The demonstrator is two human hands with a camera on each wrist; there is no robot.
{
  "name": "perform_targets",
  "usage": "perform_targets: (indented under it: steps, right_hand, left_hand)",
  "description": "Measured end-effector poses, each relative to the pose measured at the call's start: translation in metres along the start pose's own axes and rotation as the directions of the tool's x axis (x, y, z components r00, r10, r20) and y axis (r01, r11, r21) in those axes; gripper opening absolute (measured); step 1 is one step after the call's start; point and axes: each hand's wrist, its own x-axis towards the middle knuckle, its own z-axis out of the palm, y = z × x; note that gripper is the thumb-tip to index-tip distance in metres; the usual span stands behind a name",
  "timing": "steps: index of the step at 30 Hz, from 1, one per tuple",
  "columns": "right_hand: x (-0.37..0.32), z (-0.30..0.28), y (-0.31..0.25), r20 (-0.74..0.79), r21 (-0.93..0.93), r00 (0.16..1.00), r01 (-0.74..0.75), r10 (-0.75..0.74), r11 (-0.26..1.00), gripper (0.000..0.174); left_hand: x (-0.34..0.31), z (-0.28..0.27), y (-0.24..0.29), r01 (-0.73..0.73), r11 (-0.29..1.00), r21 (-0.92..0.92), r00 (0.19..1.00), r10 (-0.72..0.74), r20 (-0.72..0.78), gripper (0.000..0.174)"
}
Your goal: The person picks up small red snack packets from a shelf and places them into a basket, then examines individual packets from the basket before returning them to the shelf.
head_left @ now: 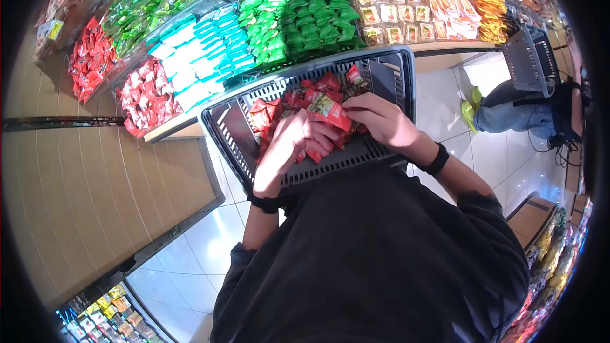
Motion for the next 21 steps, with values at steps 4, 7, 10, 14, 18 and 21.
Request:
perform_targets:
  steps: [4, 7, 10, 14, 18, 21]
  right_hand:
    - [0.005, -0.016, -0.008, 0.072, -0.14, 0.973, 0.225, -0.217, 0.964, 0.022]
    - [0.011, -0.026, -0.021, 0.109, -0.078, 0.973, 0.212, -0.203, 0.974, 0.033]
    - [0.019, -0.033, -0.03, 0.136, -0.144, 0.962, 0.257, -0.238, 0.956, 0.037]
    - [0.023, -0.02, -0.049, 0.0, 0.39, 0.948, -0.292, 0.317, 0.873, 0.031]
    - [0.039, -0.011, -0.058, 0.046, 0.818, 0.851, -0.333, 0.522, 0.469, 0.025]
    - [0.039, -0.017, -0.058, 0.243, 0.731, 0.795, -0.527, 0.555, 0.434, 0.021]
  left_hand:
    - [-0.02, 0.033, 0.031, -0.103, 0.975, 0.199, 0.995, 0.1, 0.026, 0.06]
    - [-0.028, 0.044, 0.033, -0.143, 0.984, 0.102, 0.99, 0.142, 0.009, 0.062]
    - [-0.035, 0.047, 0.037, -0.143, 0.989, 0.043, 0.99, 0.143, -0.006, 0.039]
    - [-0.041, 0.069, 0.047, -0.171, 0.971, 0.165, 0.977, 0.189, -0.099, 0.018]
    - [-0.043, 0.083, 0.051, -0.258, 0.941, 0.219, 0.944, 0.294, -0.152, 0.016]
    - [-0.045, 0.093, 0.052, -0.247, 0.931, 0.27, 0.931, 0.305, -0.202, 0.018]
